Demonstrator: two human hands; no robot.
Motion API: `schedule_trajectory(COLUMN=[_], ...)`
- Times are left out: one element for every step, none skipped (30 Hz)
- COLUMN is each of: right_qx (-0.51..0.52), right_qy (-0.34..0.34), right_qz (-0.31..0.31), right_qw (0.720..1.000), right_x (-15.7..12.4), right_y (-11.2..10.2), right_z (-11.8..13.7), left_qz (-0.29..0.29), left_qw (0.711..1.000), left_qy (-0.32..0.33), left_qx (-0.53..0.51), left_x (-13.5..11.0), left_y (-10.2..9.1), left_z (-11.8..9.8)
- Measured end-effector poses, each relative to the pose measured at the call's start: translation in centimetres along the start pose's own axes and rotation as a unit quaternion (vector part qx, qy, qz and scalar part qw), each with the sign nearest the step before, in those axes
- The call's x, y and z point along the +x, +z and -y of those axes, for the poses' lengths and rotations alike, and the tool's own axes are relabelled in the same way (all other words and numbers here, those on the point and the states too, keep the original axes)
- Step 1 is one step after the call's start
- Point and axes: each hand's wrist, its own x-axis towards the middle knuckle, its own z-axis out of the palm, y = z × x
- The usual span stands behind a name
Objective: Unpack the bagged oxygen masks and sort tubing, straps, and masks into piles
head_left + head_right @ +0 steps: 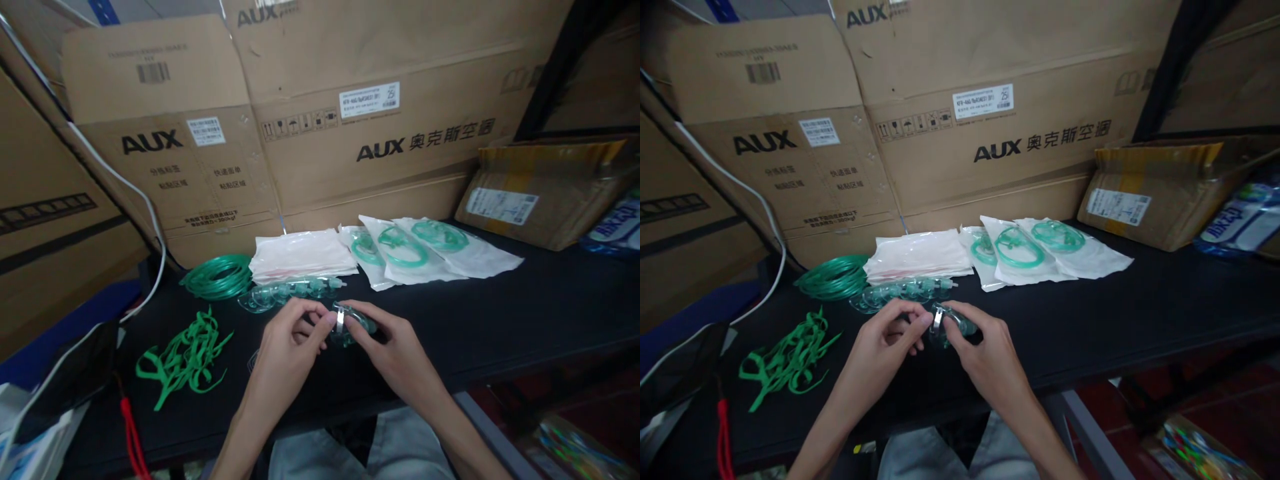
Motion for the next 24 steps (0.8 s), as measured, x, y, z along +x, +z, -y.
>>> schedule_trajectory(right_qx=[-0.002,-0.004,-0.006,-0.008,-0.009,-0.009,-0.008,-0.008,-0.008,-0.008,-0.010,-0.011,-0.013,-0.014,-0.017,-0.020,-0.024,-0.028,-0.030,-0.031,-0.031,-0.031,-0.030,-0.029], right_qy=[-0.001,-0.004,-0.009,-0.013,-0.017,-0.021,-0.024,-0.028,-0.031,-0.034,-0.037,-0.039,-0.040,-0.041,-0.041,-0.042,-0.043,-0.047,-0.050,-0.054,-0.058,-0.058,-0.057,-0.053], right_qz=[-0.005,-0.008,-0.010,-0.011,-0.012,-0.013,-0.011,-0.009,-0.008,-0.007,-0.007,-0.007,-0.006,-0.007,-0.007,-0.009,-0.010,-0.010,-0.008,-0.005,-0.003,-0.004,-0.009,-0.016], right_qw=[1.000,1.000,1.000,1.000,1.000,1.000,1.000,1.000,0.999,0.999,0.999,0.999,0.999,0.999,0.999,0.999,0.999,0.998,0.998,0.998,0.998,0.998,0.998,0.998], right_x=[0.0,0.0,0.0,0.0,-0.1,-0.1,-0.1,-0.1,-0.1,-0.2,-0.2,-0.3,-0.3,-0.3,-0.4,-0.4,-0.4,-0.4,-0.4,-0.5,-0.5,-0.5,-0.5,-0.5], right_y=[0.0,0.0,0.0,0.0,0.0,0.0,0.0,0.0,0.0,0.0,0.0,0.0,0.0,0.0,0.0,0.0,0.0,0.0,0.0,0.0,0.0,0.0,0.0,0.1], right_z=[-0.1,-0.1,-0.2,-0.2,-0.2,-0.2,-0.2,-0.3,-0.3,-0.3,-0.3,-0.3,-0.3,-0.3,-0.3,-0.3,-0.3,-0.3,-0.3,-0.3,-0.4,-0.4,-0.4,-0.4], left_qz=[0.005,0.012,0.017,0.022,0.024,0.023,0.019,0.014,0.008,0.004,0.001,-0.001,-0.003,-0.006,-0.008,-0.011,-0.014,-0.017,-0.018,-0.019,-0.020,-0.021,-0.020,-0.018], left_qw=[1.000,0.999,0.998,0.998,0.998,0.998,0.999,0.999,0.999,0.999,0.999,0.999,0.999,0.998,0.997,0.996,0.995,0.994,0.992,0.991,0.990,0.989,0.988,0.988], left_qy=[0.013,0.022,0.026,0.027,0.025,0.019,0.011,0.002,-0.008,-0.018,-0.029,-0.039,-0.049,-0.059,-0.069,-0.077,-0.085,-0.093,-0.100,-0.107,-0.113,-0.117,-0.120,-0.121], left_qx=[0.023,0.041,0.054,0.059,0.058,0.054,0.048,0.042,0.035,0.028,0.018,0.007,-0.005,-0.018,-0.032,-0.044,-0.054,-0.063,-0.071,-0.077,-0.082,-0.086,-0.090,-0.095], left_x=[0.0,-0.1,-0.1,-0.1,-0.1,-0.1,-0.2,-0.2,-0.2,-0.2,-0.3,-0.3,-0.3,-0.4,-0.4,-0.4,-0.5,-0.5,-0.5,-0.5,-0.4,-0.4,-0.4,-0.4], left_y=[0.0,0.1,0.1,0.2,0.3,0.3,0.4,0.5,0.6,0.7,0.9,1.0,1.1,1.2,1.3,1.5,1.6,1.8,2.0,2.1,2.3,2.5,2.6,2.7], left_z=[-0.1,-0.2,-0.3,-0.4,-0.4,-0.5,-0.5,-0.4,-0.4,-0.3,-0.2,-0.1,0.0,0.1,0.3,0.4,0.5,0.5,0.5,0.6,0.5,0.5,0.5,0.5])
